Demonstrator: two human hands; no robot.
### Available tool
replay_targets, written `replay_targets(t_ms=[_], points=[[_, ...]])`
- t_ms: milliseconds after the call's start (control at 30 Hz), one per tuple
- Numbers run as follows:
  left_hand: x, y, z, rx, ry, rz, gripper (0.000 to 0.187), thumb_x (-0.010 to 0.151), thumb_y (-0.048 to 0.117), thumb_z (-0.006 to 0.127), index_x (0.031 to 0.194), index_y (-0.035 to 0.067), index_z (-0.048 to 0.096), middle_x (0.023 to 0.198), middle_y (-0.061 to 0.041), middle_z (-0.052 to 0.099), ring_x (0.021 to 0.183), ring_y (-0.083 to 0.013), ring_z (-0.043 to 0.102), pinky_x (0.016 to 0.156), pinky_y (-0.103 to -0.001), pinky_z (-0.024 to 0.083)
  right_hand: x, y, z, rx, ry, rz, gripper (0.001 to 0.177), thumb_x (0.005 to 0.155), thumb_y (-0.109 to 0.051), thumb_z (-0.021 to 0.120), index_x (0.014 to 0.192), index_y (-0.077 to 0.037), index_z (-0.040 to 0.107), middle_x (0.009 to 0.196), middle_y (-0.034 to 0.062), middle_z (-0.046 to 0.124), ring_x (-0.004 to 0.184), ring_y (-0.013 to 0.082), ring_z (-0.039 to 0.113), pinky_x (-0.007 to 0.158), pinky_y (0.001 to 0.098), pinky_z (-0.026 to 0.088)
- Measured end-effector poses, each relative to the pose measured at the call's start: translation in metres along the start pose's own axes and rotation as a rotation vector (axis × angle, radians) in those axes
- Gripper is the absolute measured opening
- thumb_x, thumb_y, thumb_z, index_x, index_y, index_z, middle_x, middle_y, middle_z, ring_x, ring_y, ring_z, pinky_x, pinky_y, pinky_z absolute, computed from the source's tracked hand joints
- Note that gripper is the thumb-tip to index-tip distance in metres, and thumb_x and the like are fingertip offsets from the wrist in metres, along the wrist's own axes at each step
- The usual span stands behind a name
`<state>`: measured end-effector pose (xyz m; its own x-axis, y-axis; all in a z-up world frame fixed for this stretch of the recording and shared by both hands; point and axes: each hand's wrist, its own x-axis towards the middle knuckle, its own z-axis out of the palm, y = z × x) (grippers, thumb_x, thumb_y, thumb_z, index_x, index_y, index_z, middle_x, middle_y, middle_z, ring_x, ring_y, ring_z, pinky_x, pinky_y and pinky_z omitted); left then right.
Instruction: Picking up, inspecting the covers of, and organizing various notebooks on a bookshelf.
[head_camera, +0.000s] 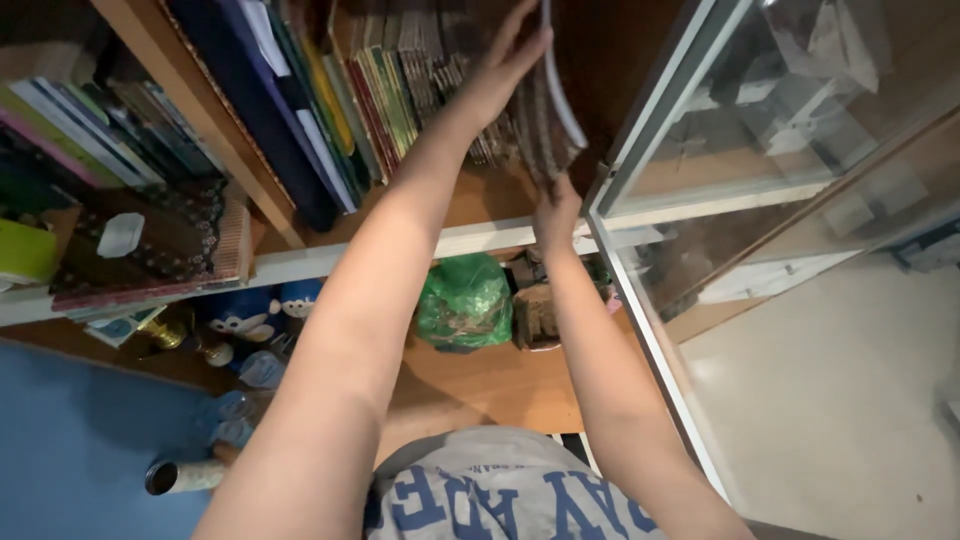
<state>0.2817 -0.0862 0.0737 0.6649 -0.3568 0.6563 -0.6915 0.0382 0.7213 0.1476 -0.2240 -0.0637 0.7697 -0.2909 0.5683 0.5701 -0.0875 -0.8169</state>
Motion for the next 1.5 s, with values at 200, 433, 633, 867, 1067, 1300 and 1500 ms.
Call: replay_targets(t_ms=[200, 433, 633, 867, 1067, 1300, 1500], points=[[-0.005, -0.004, -0.016, 0.213, 0.115, -0.032, 0.126, 0.084, 0.066, 0.09, 0.166, 0.02, 0.005, 0.169, -0.025, 0.031, 0.157, -0.0401, 0.036, 0.125, -0.047, 0.04, 0.031, 0.041, 0.007, 0.008, -0.124, -0.009, 0.033, 0.104, 0.002, 0.058, 0.137, -0.001, 0.059, 0.132, 0.0133, 0.069, 0.118, 0.0196, 0.066, 0.105, 0.032, 0.051], [-0.009, 0.074, -0.014, 0.654, -0.01, -0.153, 0.129, 0.072, 0.06, 0.093, 0.163, 0.011, 0.017, 0.168, -0.03, 0.008, 0.152, -0.0433, 0.023, 0.121, -0.049, 0.033, 0.056, 0.086, 0.012, -0.204, -0.206, -0.052, 0.043, 0.104, -0.005, 0.058, 0.147, -0.005, 0.052, 0.141, 0.0152, 0.065, 0.127, 0.0209, 0.061, 0.11, 0.0331, 0.045], [-0.008, 0.015, 0.0, 1.065, -0.152, -0.041, 0.086, 0.09, 0.063, 0.08, 0.134, -0.008, 0.06, 0.164, -0.025, 0.027, 0.157, -0.0349, 0.022, 0.119, -0.052, 0.037, 0.061, 0.115, 0.008, -0.166, -0.353, 0.068, 0.044, 0.107, -0.006, 0.055, 0.151, -0.005, 0.05, 0.147, 0.0138, 0.061, 0.136, 0.02, 0.054, 0.116, 0.0329, 0.039], [-0.007, 0.052, -0.012, 1.405, -0.032, 0.073, 0.055, 0.082, 0.039, 0.079, 0.124, 0.006, 0.067, 0.153, -0.013, 0.048, 0.148, -0.027, 0.034, 0.114, -0.062, 0.028, 0.076, 0.13, 0.009, 0.029, -0.49, 0.114, 0.048, 0.105, -0.003, 0.052, 0.153, -0.002, 0.046, 0.147, 0.01, 0.059, 0.136, 0.019, 0.052, 0.118, 0.0313, 0.037], [-0.012, 0.013, -0.034, 1.284, 0.101, 0.007, 0.072, 0.079, 0.043, 0.083, 0.134, 0.002, 0.063, 0.139, -0.013, 0.062, 0.135, -0.0307, 0.052, 0.112, -0.047, 0.038, 0.091, 0.147, 0.012, 0.033, -0.527, 0.248, 0.043, 0.108, -0.009, 0.054, 0.15, -0.002, 0.05, 0.14, 0.0071, 0.064, 0.128, 0.0158, 0.055, 0.114, 0.0302, 0.04], [-0.011, 0.015, -0.032, 1.314, 0.156, 0.053, 0.074, 0.077, 0.045, 0.084, 0.133, 0.002, 0.063, 0.136, -0.013, 0.066, 0.129, -0.0284, 0.058, 0.108, -0.043, 0.043, 0.091, 0.152, 0.007, 0.1, -0.577, 0.294, 0.044, 0.107, -0.012, 0.054, 0.151, -0.003, 0.051, 0.139, 0.0057, 0.063, 0.125, 0.0146, 0.055, 0.112, 0.0294, 0.041], [-0.014, 0.016, -0.03, 1.318, 0.124, -0.088, 0.074, 0.079, 0.048, 0.081, 0.136, 0.006, 0.06, 0.141, -0.011, 0.062, 0.135, -0.0283, 0.052, 0.113, -0.046, 0.039, 0.095, 0.169, 0.005, 0.024, -0.519, 0.395, 0.048, 0.105, -0.023, 0.062, 0.147, -0.001, 0.055, 0.135, 0.0056, 0.064, 0.123, 0.0161, 0.056, 0.11, 0.0312, 0.043]])
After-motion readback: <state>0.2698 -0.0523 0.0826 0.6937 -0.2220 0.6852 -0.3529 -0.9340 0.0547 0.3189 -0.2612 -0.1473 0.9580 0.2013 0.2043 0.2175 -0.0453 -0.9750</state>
